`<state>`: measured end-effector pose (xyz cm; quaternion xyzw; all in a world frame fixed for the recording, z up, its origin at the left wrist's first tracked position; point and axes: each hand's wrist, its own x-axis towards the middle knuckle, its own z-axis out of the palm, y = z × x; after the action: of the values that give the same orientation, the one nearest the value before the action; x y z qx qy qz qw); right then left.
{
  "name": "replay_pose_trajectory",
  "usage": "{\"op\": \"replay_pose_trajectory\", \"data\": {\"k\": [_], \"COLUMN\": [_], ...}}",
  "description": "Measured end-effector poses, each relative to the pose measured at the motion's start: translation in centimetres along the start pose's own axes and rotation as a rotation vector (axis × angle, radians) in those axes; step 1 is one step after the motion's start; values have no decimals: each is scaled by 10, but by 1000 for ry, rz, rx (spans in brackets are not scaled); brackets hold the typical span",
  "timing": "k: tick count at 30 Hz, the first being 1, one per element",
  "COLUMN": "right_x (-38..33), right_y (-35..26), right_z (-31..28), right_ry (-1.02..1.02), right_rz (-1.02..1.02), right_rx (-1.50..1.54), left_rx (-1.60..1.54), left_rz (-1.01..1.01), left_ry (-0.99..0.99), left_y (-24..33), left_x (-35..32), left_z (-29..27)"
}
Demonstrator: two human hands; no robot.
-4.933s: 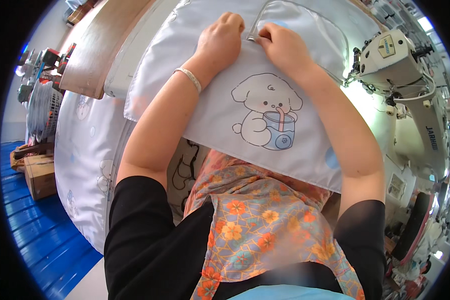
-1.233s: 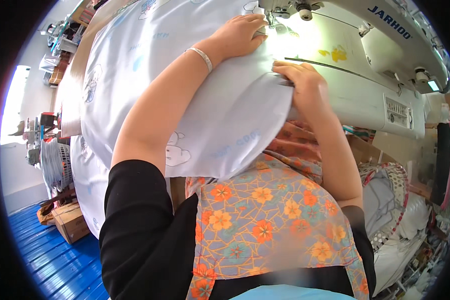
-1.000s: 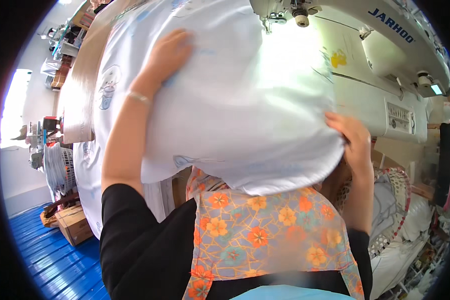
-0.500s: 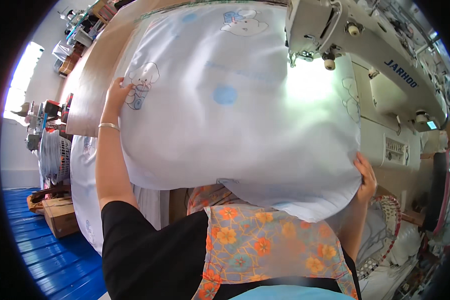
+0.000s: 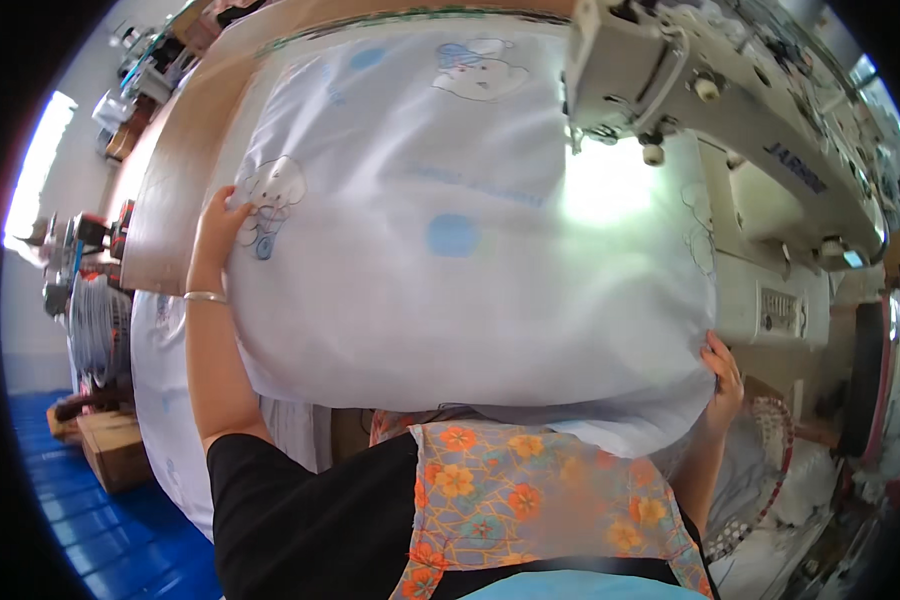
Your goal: Sewing a pocket onto a piece of fabric using an industrial sewing machine.
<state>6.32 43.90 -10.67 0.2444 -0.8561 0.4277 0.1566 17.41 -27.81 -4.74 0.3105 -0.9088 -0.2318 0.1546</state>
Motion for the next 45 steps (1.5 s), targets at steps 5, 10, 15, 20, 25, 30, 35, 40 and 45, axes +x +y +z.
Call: {"op": "replay_pose_trajectory", "data": {"k": [5, 10, 15, 20, 25, 30, 35, 40, 45], "right_x": [16, 14, 8, 7, 8, -3, -58, -51, -55], "right_y": [-8, -8, -10, -10, -13, -10, 11, -40, -30], "right_z": [2, -2, -2, -1, 1, -5, -25, -8, -21], "right_ry": [-67, -75, -40, -33, -7, 41, 145, 15, -65], "right_rz": [18, -9, 26, 51, 63, 143, 810, 965, 986], "right_rx": [39, 52, 61, 97, 132, 6, 731, 708, 768], "left_rx": [-96, -155, -133, -91, -98, -21, 222, 153, 12], "left_rz": [-41, -62, -141, -61, -109, 0, -17, -29, -262], "left_ry": [1, -37, -80, -16, -51, 92, 195, 248, 187], "left_y": [-66, -59, -40, -56, -41, -47, -34, -24, -30], "left_x": [10, 18, 13, 17, 10, 4, -1, -17, -90], "left_z": [-13, -4, -2, -3, -2, 8, 17, 3, -31]}}
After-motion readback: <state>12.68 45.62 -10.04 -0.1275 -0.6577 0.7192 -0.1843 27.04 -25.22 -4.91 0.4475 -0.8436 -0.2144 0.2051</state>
